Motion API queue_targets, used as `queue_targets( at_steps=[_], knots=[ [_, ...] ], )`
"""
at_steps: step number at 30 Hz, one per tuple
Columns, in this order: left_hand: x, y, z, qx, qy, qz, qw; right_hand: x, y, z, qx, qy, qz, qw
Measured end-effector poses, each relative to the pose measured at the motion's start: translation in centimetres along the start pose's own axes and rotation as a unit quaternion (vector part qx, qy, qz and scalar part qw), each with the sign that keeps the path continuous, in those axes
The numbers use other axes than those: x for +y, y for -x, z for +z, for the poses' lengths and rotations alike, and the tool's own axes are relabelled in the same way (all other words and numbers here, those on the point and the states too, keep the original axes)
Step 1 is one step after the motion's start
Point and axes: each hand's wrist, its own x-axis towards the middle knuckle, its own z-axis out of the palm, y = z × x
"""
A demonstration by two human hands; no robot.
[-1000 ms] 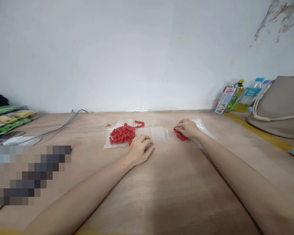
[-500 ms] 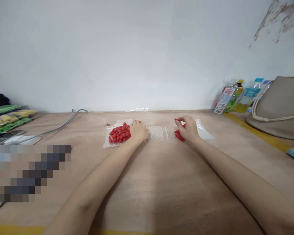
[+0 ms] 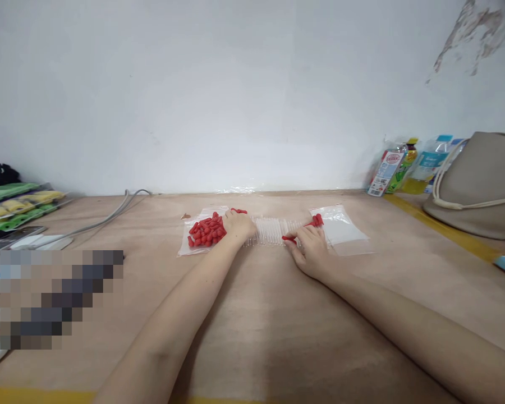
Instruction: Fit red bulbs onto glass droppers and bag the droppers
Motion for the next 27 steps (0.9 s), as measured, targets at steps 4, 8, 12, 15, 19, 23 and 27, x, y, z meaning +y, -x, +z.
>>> queue_targets(
  at_steps=[4, 8, 12, 15, 19, 23, 27],
  knots=[
    [0.1, -0.2, 0.1, -0.016, 0.001, 0.002, 1.000, 0.4, 0.1, 0.4, -0.007, 0.006, 0.005, 1.000],
    [0.0, -0.4, -0.5, -0.030, 0.013, 0.012, 0.999, 0.5, 0.2, 0.6, -0.011, 0.020, 0.003, 1.000],
    [-0.2, 1.0, -1.8, -0.014, 0.040, 0.074, 0.996, 0.6, 0.1, 0.6, -0.024, -0.004, 0.004, 1.000],
    [-1.0, 3.5, -1.9, 0.002, 0.072, 0.156, 0.985, 0.6, 0.1, 0.5, -0.034, -0.029, 0.008, 0.999],
    [-3.0, 6.5, -0.2, 0.036, 0.161, 0.328, 0.930, 0.3, 0.1, 0.4, -0.043, -0.050, 0.013, 0.998],
    [-4.3, 7.5, 1.8, 0.097, 0.255, 0.394, 0.878, -0.6, -0.1, -0.3, -0.048, -0.054, 0.018, 0.997],
    [-4.3, 7.4, 2.3, 0.105, 0.294, 0.412, 0.856, -1.7, -0.4, -1.4, -0.082, -0.048, 0.001, 0.996]
  ],
)
